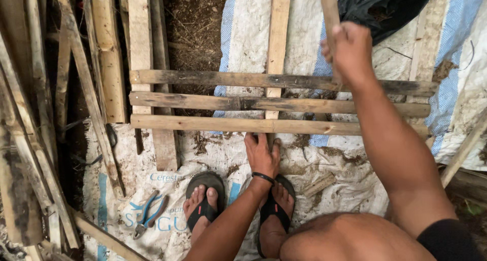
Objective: The person assembles a frame by taking nails from a bag and driving them into horizontal bamboo slats aligned across vertical wooden supports using a hammer.
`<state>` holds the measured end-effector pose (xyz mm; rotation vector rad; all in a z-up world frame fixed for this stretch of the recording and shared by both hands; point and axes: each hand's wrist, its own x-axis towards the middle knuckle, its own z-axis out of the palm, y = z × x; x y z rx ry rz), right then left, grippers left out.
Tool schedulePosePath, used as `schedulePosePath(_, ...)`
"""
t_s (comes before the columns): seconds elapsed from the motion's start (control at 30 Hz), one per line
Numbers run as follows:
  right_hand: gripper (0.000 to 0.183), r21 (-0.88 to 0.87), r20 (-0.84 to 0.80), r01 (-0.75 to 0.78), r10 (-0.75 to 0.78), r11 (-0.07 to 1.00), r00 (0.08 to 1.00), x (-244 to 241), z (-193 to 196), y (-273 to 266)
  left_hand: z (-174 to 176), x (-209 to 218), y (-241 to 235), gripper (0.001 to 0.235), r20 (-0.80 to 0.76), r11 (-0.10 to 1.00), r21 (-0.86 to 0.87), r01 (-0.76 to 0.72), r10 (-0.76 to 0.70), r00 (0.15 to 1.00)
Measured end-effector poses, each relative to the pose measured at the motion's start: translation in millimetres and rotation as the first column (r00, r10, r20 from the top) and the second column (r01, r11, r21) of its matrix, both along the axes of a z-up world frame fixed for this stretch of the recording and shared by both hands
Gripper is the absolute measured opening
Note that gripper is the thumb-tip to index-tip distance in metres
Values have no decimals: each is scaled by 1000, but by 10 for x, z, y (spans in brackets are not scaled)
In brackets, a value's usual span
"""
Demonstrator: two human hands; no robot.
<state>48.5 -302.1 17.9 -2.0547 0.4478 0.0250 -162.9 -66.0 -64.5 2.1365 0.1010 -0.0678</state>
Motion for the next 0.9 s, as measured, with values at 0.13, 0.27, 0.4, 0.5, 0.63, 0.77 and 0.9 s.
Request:
schedulePosePath(0.13,27,411,18,243,-275,878,961,466,-319,-22,-18,-3,2,88,-36,999,47,10,-8,999)
schedulePosePath(0.27,29,499,23,314,-375,808,927,654,-477,33,7,10,6,86,-45,999,32,-1,3,999)
schedulePosePath(0.4,25,415,-109,220,-192,883,975,687,-516,124,64,33,8,88,-33,1000,9,-2,2,999)
schedulePosePath(0.5,29,457,-31,206,-216,866,976,762,-610,136,91,11,15,88,-31,1000,-13,-5,5,999)
schedulePosePath(0.63,28,507,-16,70,-71,859,997,791,-627,-21,109,49,15,87,-15,1000,25,4,-4,1000)
schedulePosePath(0.77,30,491,79,167,-235,855,969,862,-667,-6,88,36,31,86,-60,1000,-26,8,-9,998)
schedulePosePath(0.9,27,491,29,43,-66,870,997,780,-577,39,89,62,14,88,-13,1000,2,-1,1,1000)
